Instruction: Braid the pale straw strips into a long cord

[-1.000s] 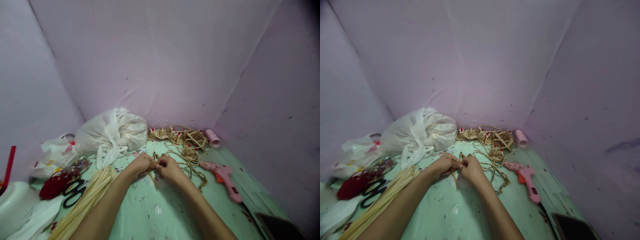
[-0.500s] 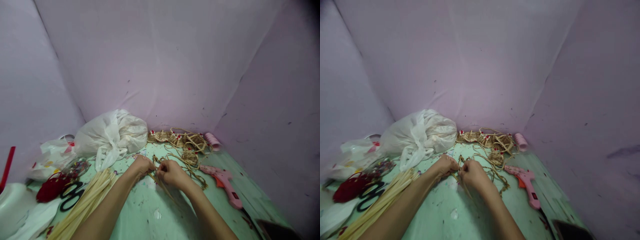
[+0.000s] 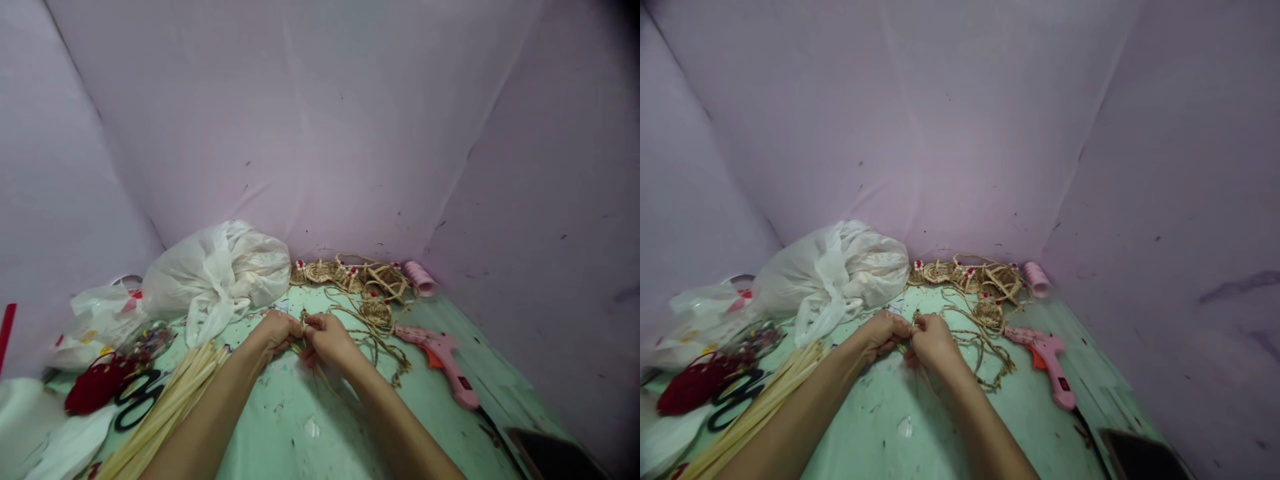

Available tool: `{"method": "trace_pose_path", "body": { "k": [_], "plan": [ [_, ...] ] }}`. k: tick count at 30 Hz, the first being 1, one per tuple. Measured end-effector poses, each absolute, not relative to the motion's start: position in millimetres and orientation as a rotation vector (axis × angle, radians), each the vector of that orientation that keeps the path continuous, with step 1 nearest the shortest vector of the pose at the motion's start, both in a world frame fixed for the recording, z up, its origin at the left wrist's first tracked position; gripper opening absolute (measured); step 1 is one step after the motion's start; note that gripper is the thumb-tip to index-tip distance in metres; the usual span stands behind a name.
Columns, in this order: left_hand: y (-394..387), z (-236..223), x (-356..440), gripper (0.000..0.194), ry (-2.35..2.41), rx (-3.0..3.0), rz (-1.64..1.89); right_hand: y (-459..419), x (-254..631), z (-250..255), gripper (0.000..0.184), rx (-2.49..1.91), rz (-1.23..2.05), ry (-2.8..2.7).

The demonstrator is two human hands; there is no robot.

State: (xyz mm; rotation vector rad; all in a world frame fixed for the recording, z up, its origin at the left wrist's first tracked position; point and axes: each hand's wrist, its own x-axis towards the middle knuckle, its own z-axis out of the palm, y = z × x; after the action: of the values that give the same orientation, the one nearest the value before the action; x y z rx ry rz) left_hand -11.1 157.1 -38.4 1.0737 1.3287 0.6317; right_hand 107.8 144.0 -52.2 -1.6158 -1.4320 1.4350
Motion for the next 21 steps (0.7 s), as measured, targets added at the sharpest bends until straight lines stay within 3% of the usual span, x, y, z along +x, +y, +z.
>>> {"method": "trace_pose_path", "body": {
  "k": [9, 16, 21],
  "plan": [
    [155, -38, -11, 0.012, 1.331, 1.208, 0.559, 147, 111, -62, 0.018, -1.656, 1.386, -1.297],
    [155, -28, -14, 0.018, 1.627, 1.575, 0.358, 143, 109, -54, 0.020, -1.592, 1.458, -1.215],
    [137, -15, -2, 0.011, 1.701, 1.827, 0.223, 141, 109, -52, 0.017, -1.623, 1.486, -1.205]
  ]
}}
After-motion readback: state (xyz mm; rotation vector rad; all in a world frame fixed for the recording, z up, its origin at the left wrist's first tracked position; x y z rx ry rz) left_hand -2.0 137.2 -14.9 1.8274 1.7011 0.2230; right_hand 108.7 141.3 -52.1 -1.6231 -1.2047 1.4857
